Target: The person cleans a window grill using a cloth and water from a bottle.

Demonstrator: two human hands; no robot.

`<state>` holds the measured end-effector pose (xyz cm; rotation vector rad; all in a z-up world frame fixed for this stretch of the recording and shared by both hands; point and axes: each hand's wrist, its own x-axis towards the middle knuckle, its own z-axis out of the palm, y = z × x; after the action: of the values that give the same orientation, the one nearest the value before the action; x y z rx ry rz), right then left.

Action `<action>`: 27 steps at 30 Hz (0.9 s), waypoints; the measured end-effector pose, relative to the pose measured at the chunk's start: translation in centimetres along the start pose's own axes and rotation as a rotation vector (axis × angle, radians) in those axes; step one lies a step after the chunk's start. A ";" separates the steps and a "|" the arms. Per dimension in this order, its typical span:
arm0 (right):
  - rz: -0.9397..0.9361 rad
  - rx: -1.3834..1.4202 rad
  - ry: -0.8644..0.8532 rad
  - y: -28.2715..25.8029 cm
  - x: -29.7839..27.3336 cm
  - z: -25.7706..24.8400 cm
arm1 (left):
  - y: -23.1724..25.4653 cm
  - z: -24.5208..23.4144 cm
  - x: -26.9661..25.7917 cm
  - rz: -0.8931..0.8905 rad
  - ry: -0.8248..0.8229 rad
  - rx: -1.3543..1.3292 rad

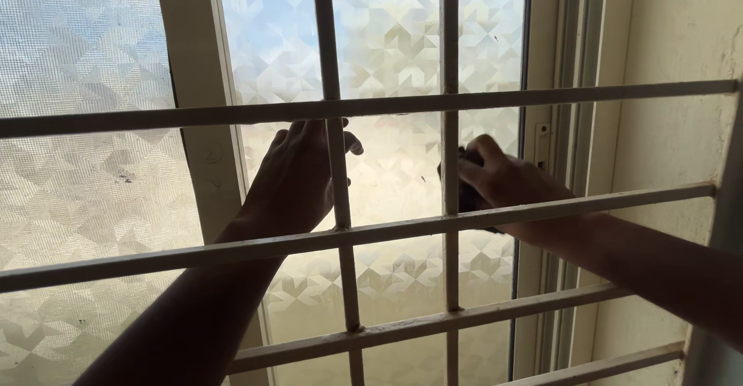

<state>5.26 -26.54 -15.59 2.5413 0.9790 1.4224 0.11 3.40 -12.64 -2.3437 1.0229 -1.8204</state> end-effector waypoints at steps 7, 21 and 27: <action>0.219 -0.329 0.009 1.9 -0.1 -1.0 | 0.0 0.2 0.0 -0.022 0.001 0.036; -0.284 0.097 0.130 -0.9 -0.7 1.0 | 0.0 0.9 -0.7 -0.168 -0.161 0.246; 0.009 -0.038 0.177 0.1 0.9 -1.2 | 0.4 0.5 -0.8 -0.172 -0.176 0.263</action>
<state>4.72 -26.46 -14.22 2.4294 0.9541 1.6760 0.28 3.27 -13.64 -2.4356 0.5410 -1.6407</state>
